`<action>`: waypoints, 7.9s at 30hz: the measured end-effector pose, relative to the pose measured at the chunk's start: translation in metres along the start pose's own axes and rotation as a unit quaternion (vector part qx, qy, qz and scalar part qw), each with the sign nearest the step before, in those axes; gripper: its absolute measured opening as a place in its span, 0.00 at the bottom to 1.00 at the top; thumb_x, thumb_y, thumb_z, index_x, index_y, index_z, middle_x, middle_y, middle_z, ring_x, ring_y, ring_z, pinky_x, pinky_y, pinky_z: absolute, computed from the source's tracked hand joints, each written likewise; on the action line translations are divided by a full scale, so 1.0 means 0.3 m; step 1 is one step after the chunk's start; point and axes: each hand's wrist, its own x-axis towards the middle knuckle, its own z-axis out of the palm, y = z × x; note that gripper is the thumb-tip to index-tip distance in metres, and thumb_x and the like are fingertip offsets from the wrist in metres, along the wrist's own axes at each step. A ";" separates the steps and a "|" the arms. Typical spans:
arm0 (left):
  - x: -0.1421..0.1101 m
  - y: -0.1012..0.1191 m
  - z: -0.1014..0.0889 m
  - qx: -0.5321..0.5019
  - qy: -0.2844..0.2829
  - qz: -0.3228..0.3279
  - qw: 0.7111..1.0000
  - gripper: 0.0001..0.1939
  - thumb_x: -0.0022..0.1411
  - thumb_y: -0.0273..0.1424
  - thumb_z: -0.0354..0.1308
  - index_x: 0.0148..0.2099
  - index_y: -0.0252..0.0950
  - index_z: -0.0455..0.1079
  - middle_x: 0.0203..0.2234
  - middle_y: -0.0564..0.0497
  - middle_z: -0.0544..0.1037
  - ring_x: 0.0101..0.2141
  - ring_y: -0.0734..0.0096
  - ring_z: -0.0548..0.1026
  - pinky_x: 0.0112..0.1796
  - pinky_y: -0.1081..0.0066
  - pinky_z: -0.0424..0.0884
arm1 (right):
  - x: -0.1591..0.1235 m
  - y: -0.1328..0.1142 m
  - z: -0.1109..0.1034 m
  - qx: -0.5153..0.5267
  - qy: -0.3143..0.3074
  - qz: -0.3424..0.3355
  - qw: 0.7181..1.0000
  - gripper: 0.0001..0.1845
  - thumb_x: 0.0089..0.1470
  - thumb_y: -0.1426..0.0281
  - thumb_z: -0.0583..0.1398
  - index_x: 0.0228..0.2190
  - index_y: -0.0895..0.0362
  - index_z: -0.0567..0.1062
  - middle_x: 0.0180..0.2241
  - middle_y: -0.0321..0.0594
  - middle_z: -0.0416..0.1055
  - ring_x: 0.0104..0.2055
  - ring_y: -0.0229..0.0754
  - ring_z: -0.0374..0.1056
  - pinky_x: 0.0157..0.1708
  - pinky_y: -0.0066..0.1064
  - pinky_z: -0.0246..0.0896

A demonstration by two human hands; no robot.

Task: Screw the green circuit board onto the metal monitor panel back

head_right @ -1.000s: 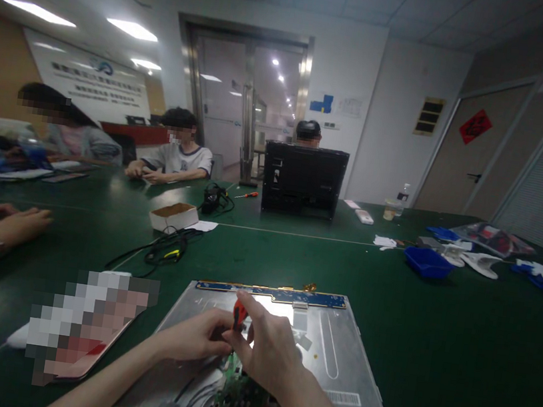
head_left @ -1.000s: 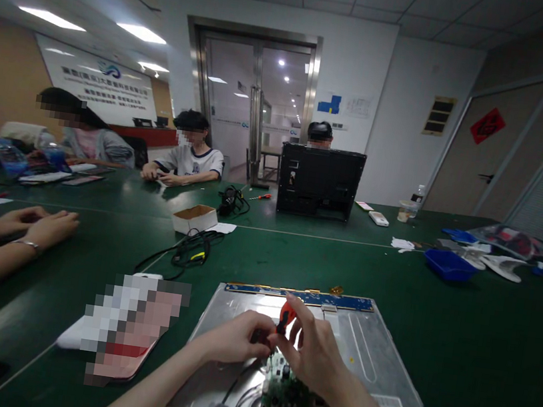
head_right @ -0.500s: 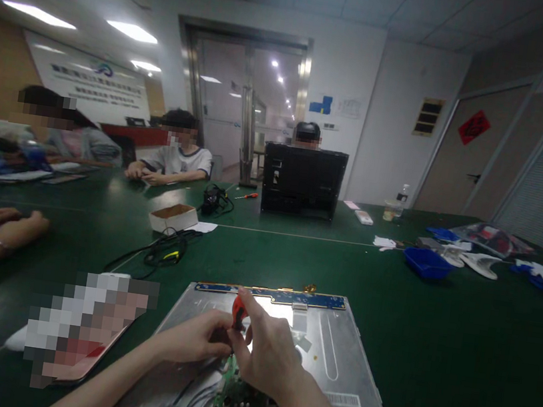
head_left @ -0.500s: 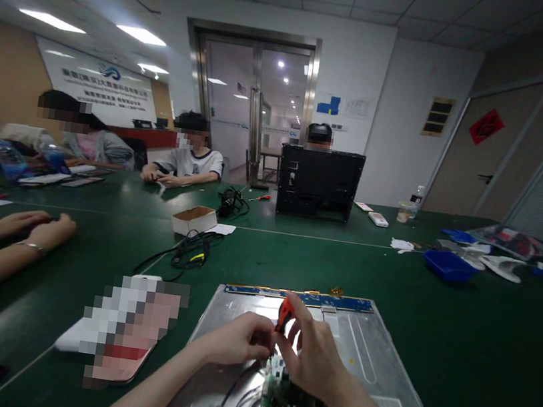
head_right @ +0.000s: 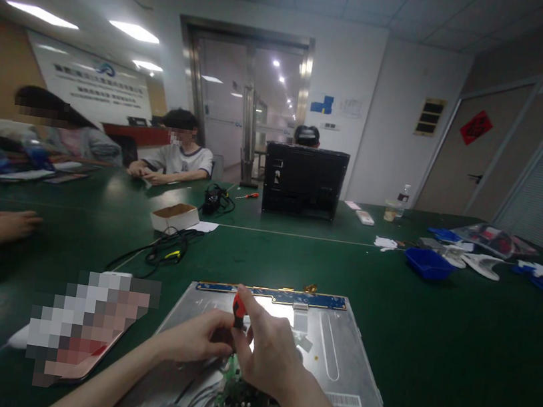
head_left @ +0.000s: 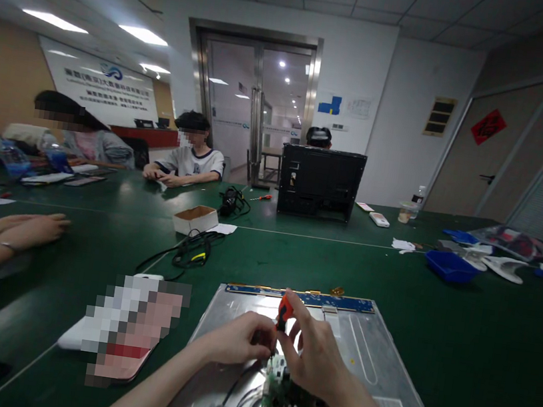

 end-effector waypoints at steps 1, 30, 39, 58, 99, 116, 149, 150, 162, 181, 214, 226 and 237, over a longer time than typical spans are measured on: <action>0.000 0.000 -0.001 0.002 0.000 0.001 1.000 0.07 0.50 0.26 0.58 0.35 0.34 0.70 0.26 0.55 0.70 0.28 0.70 0.67 0.31 0.74 0.62 | 0.000 0.003 0.002 0.001 0.002 0.000 1.000 0.31 0.64 0.70 0.51 0.65 0.54 0.48 0.31 0.39 0.75 0.21 0.39 0.69 0.20 0.29 0.58; -0.003 0.016 -0.005 0.037 -0.001 0.016 0.999 0.06 0.50 0.26 0.57 0.34 0.35 0.70 0.27 0.55 0.71 0.29 0.69 0.68 0.33 0.73 0.64 | 0.001 0.006 0.001 -0.005 0.003 -0.011 1.000 0.32 0.65 0.67 0.52 0.66 0.54 0.48 0.31 0.38 0.75 0.20 0.39 0.67 0.21 0.30 0.61; 0.000 -0.004 0.000 0.003 -0.002 -0.001 1.000 0.05 0.50 0.26 0.58 0.33 0.35 0.70 0.26 0.55 0.70 0.29 0.70 0.68 0.32 0.73 0.64 | -0.003 0.006 0.005 0.004 -0.007 0.010 1.000 0.34 0.64 0.70 0.52 0.67 0.54 0.45 0.30 0.39 0.75 0.20 0.40 0.69 0.21 0.31 0.61; -0.002 0.016 -0.007 0.051 -0.006 0.018 0.999 0.06 0.51 0.26 0.57 0.34 0.35 0.71 0.26 0.55 0.70 0.29 0.70 0.67 0.33 0.73 0.64 | -0.007 0.010 0.009 0.003 0.020 -0.012 1.000 0.32 0.65 0.65 0.54 0.66 0.53 0.48 0.29 0.36 0.75 0.19 0.39 0.69 0.21 0.30 0.63; -0.003 0.009 0.001 0.014 0.002 0.011 1.000 0.07 0.50 0.25 0.57 0.35 0.34 0.70 0.26 0.56 0.69 0.28 0.71 0.67 0.31 0.73 0.62 | -0.002 0.004 0.004 -0.002 -0.004 0.013 1.000 0.30 0.65 0.67 0.52 0.65 0.56 0.50 0.28 0.39 0.77 0.19 0.40 0.69 0.20 0.30 0.59; -0.001 0.015 -0.006 0.027 0.008 0.010 1.000 0.05 0.49 0.27 0.57 0.32 0.35 0.68 0.24 0.56 0.68 0.27 0.71 0.66 0.30 0.73 0.61 | 0.004 0.001 0.007 0.006 0.028 0.003 1.000 0.24 0.67 0.64 0.52 0.60 0.53 0.54 0.28 0.35 0.73 0.19 0.38 0.67 0.19 0.28 0.57; 0.003 0.014 -0.006 0.011 -0.001 -0.013 1.000 0.05 0.49 0.26 0.59 0.33 0.35 0.71 0.25 0.55 0.71 0.28 0.71 0.69 0.31 0.74 0.64 | 0.022 -0.024 -0.006 0.004 0.039 0.005 0.999 0.28 0.64 0.73 0.50 0.64 0.51 0.54 0.38 0.43 0.69 0.28 0.41 0.67 0.22 0.32 0.66; 0.003 0.011 -0.005 0.013 -0.001 -0.012 1.000 0.05 0.49 0.26 0.58 0.33 0.35 0.71 0.25 0.55 0.71 0.28 0.71 0.69 0.31 0.74 0.64 | 0.022 -0.026 -0.007 0.002 0.036 0.003 0.999 0.29 0.64 0.74 0.49 0.64 0.51 0.52 0.38 0.43 0.69 0.28 0.42 0.67 0.22 0.32 0.66; -0.004 0.022 -0.008 0.027 0.002 -0.015 1.000 0.06 0.49 0.26 0.58 0.33 0.35 0.70 0.26 0.56 0.70 0.28 0.71 0.68 0.32 0.73 0.64 | 0.012 -0.007 -0.003 0.012 0.059 -0.003 0.998 0.23 0.64 0.69 0.54 0.59 0.52 0.56 0.36 0.40 0.71 0.26 0.38 0.68 0.20 0.28 0.64; -0.005 0.027 -0.004 0.026 0.002 -0.015 1.000 0.05 0.49 0.27 0.59 0.33 0.35 0.72 0.26 0.54 0.72 0.29 0.70 0.69 0.31 0.74 0.65 | 0.009 -0.013 -0.001 0.016 0.074 0.026 0.997 0.32 0.60 0.75 0.53 0.63 0.55 0.52 0.39 0.45 0.71 0.30 0.43 0.70 0.26 0.34 0.70; -0.004 0.012 -0.005 0.025 0.002 -0.007 1.000 0.07 0.50 0.26 0.58 0.35 0.35 0.71 0.26 0.55 0.71 0.28 0.71 0.67 0.30 0.74 0.63 | 0.021 -0.024 -0.015 0.001 0.064 0.009 0.998 0.29 0.64 0.75 0.48 0.64 0.53 0.51 0.37 0.45 0.71 0.30 0.45 0.70 0.25 0.35 0.68; -0.010 0.035 -0.002 0.011 0.010 -0.013 1.000 0.06 0.48 0.25 0.59 0.32 0.34 0.72 0.25 0.55 0.71 0.27 0.72 0.68 0.32 0.73 0.64 | 0.006 0.005 0.007 0.011 0.107 0.006 0.994 0.20 0.63 0.70 0.56 0.54 0.51 0.58 0.37 0.40 0.68 0.28 0.40 0.66 0.21 0.29 0.63; -0.010 0.044 -0.006 0.039 0.014 -0.010 0.999 0.06 0.48 0.25 0.58 0.32 0.34 0.71 0.24 0.56 0.70 0.27 0.72 0.67 0.30 0.74 0.62 | 0.015 -0.012 -0.002 0.021 0.082 0.027 0.996 0.26 0.62 0.75 0.54 0.60 0.47 0.59 0.44 0.45 0.64 0.36 0.44 0.69 0.26 0.33 0.70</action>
